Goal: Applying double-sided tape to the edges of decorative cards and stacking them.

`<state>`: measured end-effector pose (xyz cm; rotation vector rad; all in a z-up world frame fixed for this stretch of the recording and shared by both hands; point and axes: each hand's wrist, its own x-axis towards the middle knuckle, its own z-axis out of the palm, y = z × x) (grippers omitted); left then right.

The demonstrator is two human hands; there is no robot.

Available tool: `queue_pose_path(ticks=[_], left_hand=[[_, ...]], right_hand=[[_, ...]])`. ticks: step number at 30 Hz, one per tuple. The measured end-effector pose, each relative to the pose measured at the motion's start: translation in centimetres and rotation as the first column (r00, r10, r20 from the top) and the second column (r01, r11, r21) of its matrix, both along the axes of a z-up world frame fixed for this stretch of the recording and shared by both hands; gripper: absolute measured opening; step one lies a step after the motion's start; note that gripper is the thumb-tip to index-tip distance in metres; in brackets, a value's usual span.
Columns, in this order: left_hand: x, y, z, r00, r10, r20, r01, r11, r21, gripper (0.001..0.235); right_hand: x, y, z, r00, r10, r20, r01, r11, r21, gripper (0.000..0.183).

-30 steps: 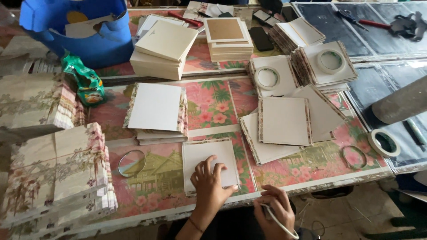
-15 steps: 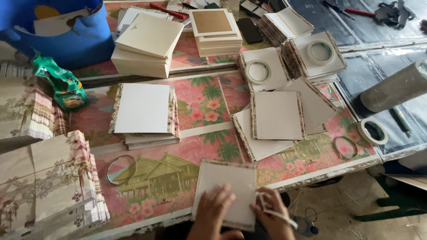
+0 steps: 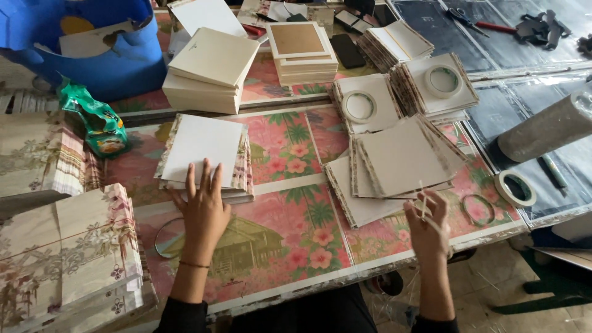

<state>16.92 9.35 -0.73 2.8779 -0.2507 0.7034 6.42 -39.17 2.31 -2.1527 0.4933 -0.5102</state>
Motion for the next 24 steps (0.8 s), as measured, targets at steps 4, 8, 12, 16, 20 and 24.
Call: queue_pose_path(ticks=[4, 8, 12, 16, 20, 24], left_hand=[[-1.1, -0.8, 0.6, 1.0, 0.013, 0.007, -0.013, 1.0, 0.015, 0.102], [-4.7, -3.2, 2.3, 0.976, -0.109, 0.188, 0.117, 0.993, -0.031, 0.048], [-9.6, -7.9, 2.5, 0.907, -0.367, 0.206, 0.411, 0.875, -0.254, 0.029], [-14.2, -12.9, 0.1, 0.923, -0.375, 0.082, 0.382, 0.875, -0.298, 0.034], [-15.4, -13.4, 0.9, 0.935, -0.356, 0.009, 0.336, 0.874, -0.352, 0.037], [-15.0, -8.7, 0.6, 0.99, -0.141, -0.019, 0.122, 0.909, -0.399, 0.023]], right_hand=[[-3.0, 3.3, 0.3, 1.0, -0.011, 0.026, 0.015, 0.99, -0.141, 0.05], [-5.1, 4.6, -1.4, 0.996, 0.076, 0.046, -0.066, 0.979, -0.193, 0.043], [-6.6, 7.4, -1.7, 0.958, 0.245, 0.148, -0.197, 0.94, -0.279, 0.027], [-7.0, 12.2, 0.7, 0.911, 0.375, 0.173, -0.309, 0.898, -0.314, 0.02], [-7.2, 15.4, 1.1, 0.895, 0.41, 0.178, -0.389, 0.91, -0.143, 0.013], [-7.6, 17.3, -0.2, 0.89, 0.442, 0.112, -0.433, 0.896, -0.096, 0.008]])
